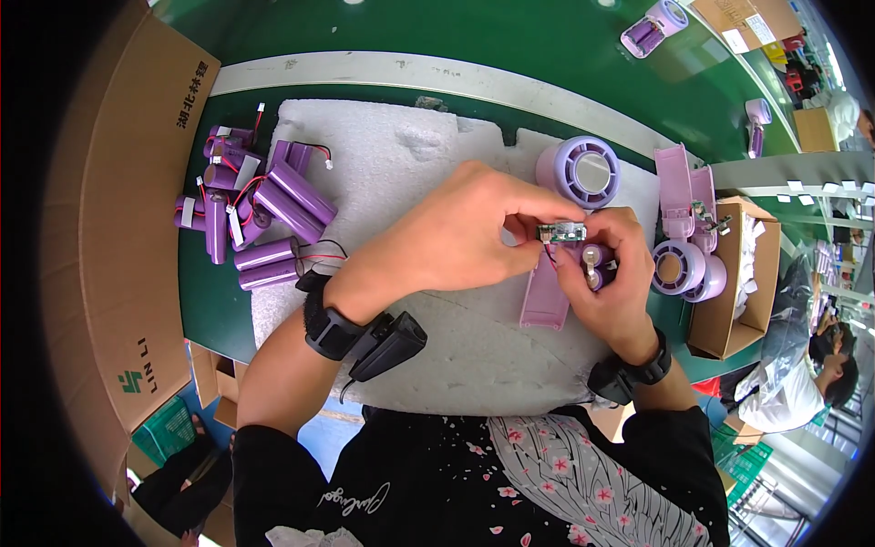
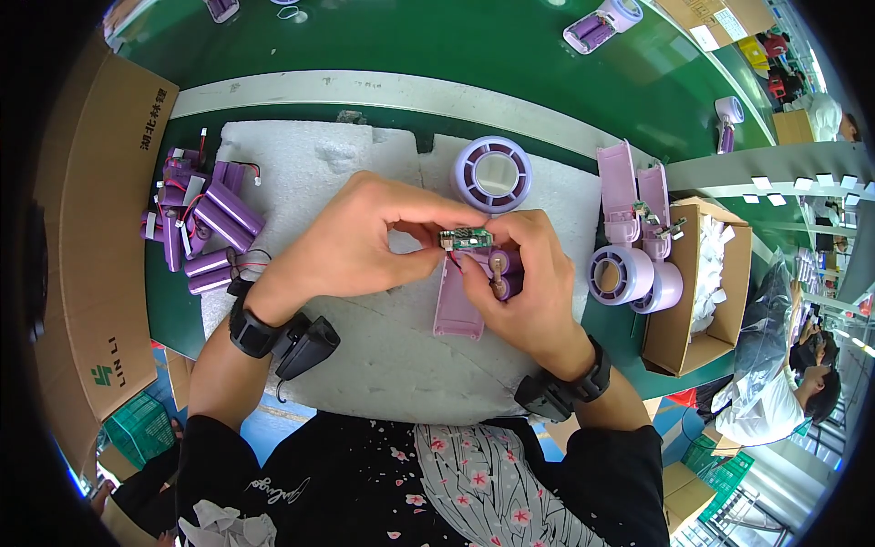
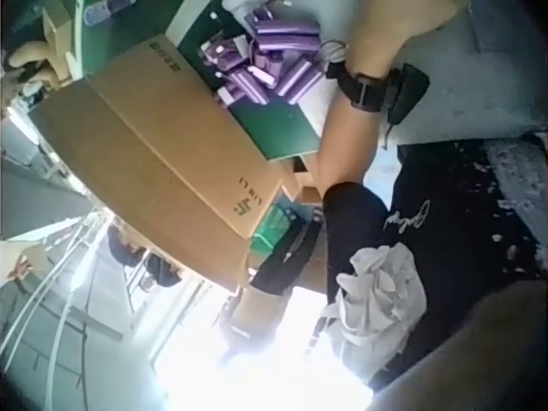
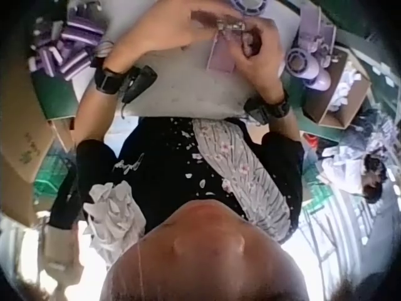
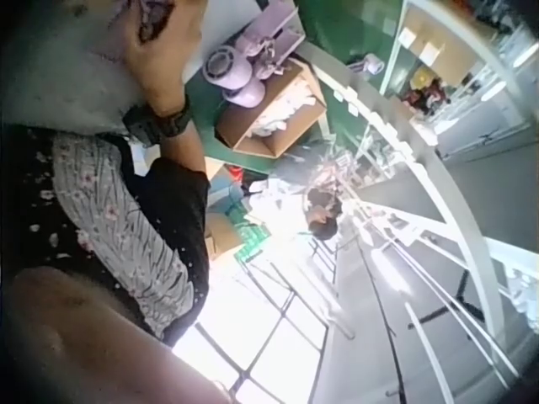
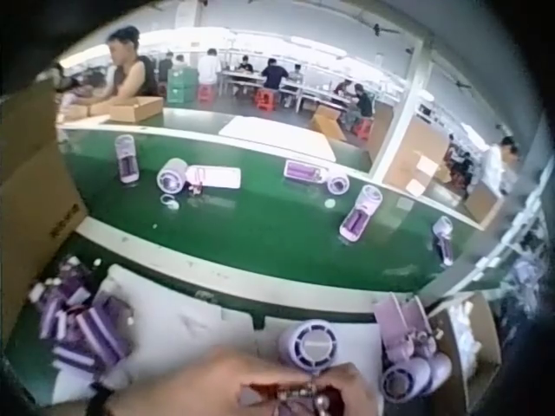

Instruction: The person fits a battery pack into a fan housing, reaches into a box to retrieve more battery packs, and connects the wires of a battery pack to a circuit board. After testing the connection, the person presses the battery pack into the housing and places the assembly on a conveyor belt.

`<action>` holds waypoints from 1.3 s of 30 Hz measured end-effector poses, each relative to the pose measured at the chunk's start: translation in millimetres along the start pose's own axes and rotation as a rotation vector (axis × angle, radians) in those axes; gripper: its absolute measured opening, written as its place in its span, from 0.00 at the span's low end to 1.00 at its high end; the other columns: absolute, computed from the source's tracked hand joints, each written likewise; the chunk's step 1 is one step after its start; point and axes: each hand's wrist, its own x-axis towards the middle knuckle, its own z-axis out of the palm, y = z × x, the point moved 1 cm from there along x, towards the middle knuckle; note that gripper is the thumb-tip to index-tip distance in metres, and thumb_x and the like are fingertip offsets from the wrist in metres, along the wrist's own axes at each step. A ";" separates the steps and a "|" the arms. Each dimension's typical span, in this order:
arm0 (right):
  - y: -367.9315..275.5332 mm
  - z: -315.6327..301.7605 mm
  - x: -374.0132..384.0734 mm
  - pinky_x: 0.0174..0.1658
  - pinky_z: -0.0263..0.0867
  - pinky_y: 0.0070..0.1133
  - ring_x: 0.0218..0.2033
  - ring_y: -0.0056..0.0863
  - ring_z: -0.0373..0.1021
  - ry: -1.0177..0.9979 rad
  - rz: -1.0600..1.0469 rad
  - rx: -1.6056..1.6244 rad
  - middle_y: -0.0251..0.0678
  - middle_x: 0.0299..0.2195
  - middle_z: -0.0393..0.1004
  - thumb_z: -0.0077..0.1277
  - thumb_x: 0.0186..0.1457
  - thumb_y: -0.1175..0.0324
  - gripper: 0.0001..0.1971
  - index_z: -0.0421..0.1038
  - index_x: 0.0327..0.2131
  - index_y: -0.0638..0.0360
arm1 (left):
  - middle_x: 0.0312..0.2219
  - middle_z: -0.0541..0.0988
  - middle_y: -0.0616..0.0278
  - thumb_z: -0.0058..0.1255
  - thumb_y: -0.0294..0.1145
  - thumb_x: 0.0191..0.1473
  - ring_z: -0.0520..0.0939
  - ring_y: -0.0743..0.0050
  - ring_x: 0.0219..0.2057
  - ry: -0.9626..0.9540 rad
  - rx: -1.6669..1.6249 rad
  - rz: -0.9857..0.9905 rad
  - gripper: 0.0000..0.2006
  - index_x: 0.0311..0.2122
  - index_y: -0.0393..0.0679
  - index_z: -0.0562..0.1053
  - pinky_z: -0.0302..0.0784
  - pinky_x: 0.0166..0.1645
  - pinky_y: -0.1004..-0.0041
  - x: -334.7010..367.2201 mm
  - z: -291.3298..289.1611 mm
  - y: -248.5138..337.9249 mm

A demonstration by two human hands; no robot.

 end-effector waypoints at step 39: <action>-0.8 -8.5 8.6 0.33 0.68 0.18 0.30 0.25 0.72 -0.023 -0.055 -0.114 0.38 0.34 0.75 0.68 0.40 0.78 0.19 0.75 0.39 0.62 | 0.24 0.80 0.52 0.60 0.23 0.41 0.81 0.58 0.24 0.178 0.138 0.090 0.11 0.34 0.37 0.81 0.76 0.31 0.68 1.1 6.6 -5.9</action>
